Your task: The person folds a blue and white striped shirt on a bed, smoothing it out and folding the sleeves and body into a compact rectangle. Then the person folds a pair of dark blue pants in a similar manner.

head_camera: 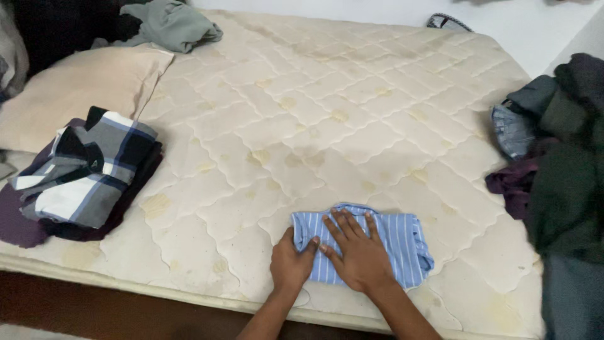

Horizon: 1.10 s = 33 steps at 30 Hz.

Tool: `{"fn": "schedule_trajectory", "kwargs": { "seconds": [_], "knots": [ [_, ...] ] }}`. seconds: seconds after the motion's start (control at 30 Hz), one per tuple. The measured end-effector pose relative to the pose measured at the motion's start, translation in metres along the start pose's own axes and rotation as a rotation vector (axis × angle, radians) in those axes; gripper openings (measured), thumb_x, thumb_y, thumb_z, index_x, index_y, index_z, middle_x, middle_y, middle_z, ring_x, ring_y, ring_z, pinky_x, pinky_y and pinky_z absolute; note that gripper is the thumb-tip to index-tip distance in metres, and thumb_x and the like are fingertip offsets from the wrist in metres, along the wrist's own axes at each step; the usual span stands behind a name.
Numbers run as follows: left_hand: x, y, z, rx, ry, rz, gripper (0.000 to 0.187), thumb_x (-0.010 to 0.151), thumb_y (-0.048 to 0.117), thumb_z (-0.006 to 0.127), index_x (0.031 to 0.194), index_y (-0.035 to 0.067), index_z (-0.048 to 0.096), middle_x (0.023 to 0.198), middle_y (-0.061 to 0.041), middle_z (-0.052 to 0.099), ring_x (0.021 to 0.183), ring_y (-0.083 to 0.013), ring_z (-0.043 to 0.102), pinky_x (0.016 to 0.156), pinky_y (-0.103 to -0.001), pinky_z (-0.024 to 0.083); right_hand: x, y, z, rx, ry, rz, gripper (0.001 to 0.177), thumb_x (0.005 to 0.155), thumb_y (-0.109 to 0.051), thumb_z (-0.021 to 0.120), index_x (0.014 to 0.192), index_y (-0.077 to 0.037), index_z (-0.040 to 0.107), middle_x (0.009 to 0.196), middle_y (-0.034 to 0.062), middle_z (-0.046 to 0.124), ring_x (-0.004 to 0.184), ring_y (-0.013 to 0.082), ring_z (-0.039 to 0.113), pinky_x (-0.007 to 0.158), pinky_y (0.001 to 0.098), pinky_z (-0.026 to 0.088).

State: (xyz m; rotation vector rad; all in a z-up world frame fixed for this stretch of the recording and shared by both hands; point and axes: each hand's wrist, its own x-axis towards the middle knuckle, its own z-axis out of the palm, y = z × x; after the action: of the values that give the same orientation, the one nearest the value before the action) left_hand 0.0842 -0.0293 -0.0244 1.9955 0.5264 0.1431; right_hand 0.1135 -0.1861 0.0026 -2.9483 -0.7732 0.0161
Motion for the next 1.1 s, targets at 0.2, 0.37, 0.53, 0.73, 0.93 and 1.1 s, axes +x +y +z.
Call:
{"fn": "schedule_trajectory", "kwargs": {
  "seconds": [0.2,0.37,0.53,0.73,0.93,1.1],
  "knots": [
    [0.014,-0.013,-0.001,-0.379,-0.096,-0.058,0.054,0.076,0.023,0.083,0.12,0.0,0.063,0.097,-0.015,0.078,0.087,-0.0219,0.076,0.078,-0.035,0.059,0.027,0.019,0.006,-0.053,-0.011,0.134,0.073,0.098,-0.062,0.034,0.159,-0.024,0.023,0.167,0.0025,0.021,0.154,0.0263,0.014,0.122,0.0498,0.009],
    [0.006,-0.041,-0.005,-0.752,0.026,-0.15,0.046,0.083,0.019,0.08,0.121,0.004,0.058,0.087,-0.008,0.07,0.079,-0.0126,0.064,0.072,-0.027,0.053,0.041,0.027,0.009,0.0,-0.074,0.191,0.074,0.098,-0.062,0.033,0.161,-0.025,0.02,0.168,0.0024,0.02,0.154,0.0241,0.016,0.122,0.0479,0.015],
    [-0.042,-0.062,0.048,-1.015,0.399,-0.272,0.036,0.085,0.018,0.081,0.105,-0.004,0.06,0.082,-0.011,0.064,0.073,-0.0168,0.06,0.068,-0.029,0.052,0.044,0.03,0.016,-0.019,-0.051,0.195,0.073,0.099,-0.063,0.03,0.161,-0.025,0.02,0.168,0.0018,0.02,0.154,0.0238,0.018,0.122,0.0482,0.017],
    [-0.048,-0.033,0.071,-1.046,0.035,-0.323,0.033,0.08,0.016,0.079,0.109,0.003,0.071,0.097,-0.003,0.078,0.084,-0.0128,0.068,0.077,-0.028,0.053,0.041,0.024,0.011,0.002,-0.141,0.335,0.076,0.097,-0.066,0.031,0.163,-0.03,0.021,0.166,0.0029,0.027,0.151,0.03,0.028,0.121,0.051,0.024],
    [-0.024,-0.003,0.043,-1.047,-0.073,-0.197,0.028,0.092,0.016,0.074,0.107,-0.008,0.074,0.098,-0.01,0.075,0.088,-0.0171,0.064,0.079,-0.031,0.05,0.035,0.035,0.019,-0.022,-0.301,0.306,0.069,0.099,-0.059,0.036,0.16,-0.03,0.027,0.164,0.007,0.029,0.146,0.0329,0.036,0.116,0.0535,0.033],
    [-0.03,0.011,0.035,-1.209,-0.582,0.062,0.037,0.093,0.0,0.069,0.13,-0.005,0.067,0.116,-0.011,0.075,0.109,-0.0167,0.067,0.098,-0.029,0.051,0.015,0.067,0.055,0.29,-0.167,0.348,0.069,0.096,-0.054,0.041,0.159,-0.026,0.029,0.16,0.009,0.034,0.143,0.0332,0.04,0.115,0.053,0.035]
  ]
}}
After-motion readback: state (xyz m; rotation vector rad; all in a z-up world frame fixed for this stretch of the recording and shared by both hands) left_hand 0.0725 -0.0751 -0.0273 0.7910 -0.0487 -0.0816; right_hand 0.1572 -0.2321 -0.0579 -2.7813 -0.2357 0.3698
